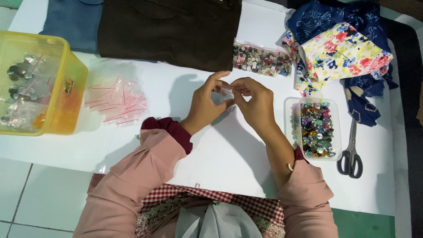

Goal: Sorting small colorful buttons from a container and placing them into small plastic bags.

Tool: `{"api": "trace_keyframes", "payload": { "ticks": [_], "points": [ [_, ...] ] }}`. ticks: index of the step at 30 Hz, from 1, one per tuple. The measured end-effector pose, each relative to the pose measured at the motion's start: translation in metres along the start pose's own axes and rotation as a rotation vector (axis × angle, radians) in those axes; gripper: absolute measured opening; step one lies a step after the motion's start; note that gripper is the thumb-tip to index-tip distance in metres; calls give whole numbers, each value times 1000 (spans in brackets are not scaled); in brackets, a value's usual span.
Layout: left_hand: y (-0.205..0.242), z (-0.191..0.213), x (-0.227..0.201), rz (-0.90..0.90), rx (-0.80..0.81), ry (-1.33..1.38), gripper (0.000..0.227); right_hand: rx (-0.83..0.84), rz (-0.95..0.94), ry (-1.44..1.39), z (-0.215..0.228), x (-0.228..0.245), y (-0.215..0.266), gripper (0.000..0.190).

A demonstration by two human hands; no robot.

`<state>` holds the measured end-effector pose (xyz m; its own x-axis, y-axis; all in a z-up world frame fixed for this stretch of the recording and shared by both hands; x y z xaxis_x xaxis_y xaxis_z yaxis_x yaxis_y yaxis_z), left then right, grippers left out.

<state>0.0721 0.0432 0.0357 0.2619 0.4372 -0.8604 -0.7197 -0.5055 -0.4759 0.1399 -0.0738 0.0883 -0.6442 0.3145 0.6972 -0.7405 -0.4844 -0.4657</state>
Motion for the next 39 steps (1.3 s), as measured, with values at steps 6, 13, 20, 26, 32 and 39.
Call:
{"api": "trace_keyframes", "payload": {
  "ticks": [6, 13, 20, 26, 32, 39],
  "points": [
    [4, -10, 45, 126, 137, -50, 24, -61, 63, -122, 6, 8, -2, 21],
    [16, 36, 9, 192, 85, 37, 8, -45, -52, -392, -7, 20, -1, 20],
    [47, 121, -26, 78, -82, -68, 17, 198, -339, -611, -85, 45, 13, 36],
    [65, 223, -48, -4, -411, -191, 20, 339, -379, -859, -160, 118, 13, 40],
    [68, 326, -74, -104, -624, -346, 27, 444, -296, -970, -231, 200, -9, 13],
    [54, 414, -81, -128, -649, -613, 22, 646, 1, -790, -346, 251, -51, 12]
  ]
}}
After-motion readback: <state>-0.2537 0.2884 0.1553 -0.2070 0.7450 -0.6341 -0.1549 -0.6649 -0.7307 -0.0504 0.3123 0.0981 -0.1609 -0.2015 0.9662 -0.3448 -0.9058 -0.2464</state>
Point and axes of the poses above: each hand's wrist, its own y-axis away from the middle knuckle, its own z-axis out of the back of the hand, x = y × z, the point moved 9 cm from there along -y, towards the middle knuckle, and after that the axes turned 9 degrees about -x, right-handed, at the moved point
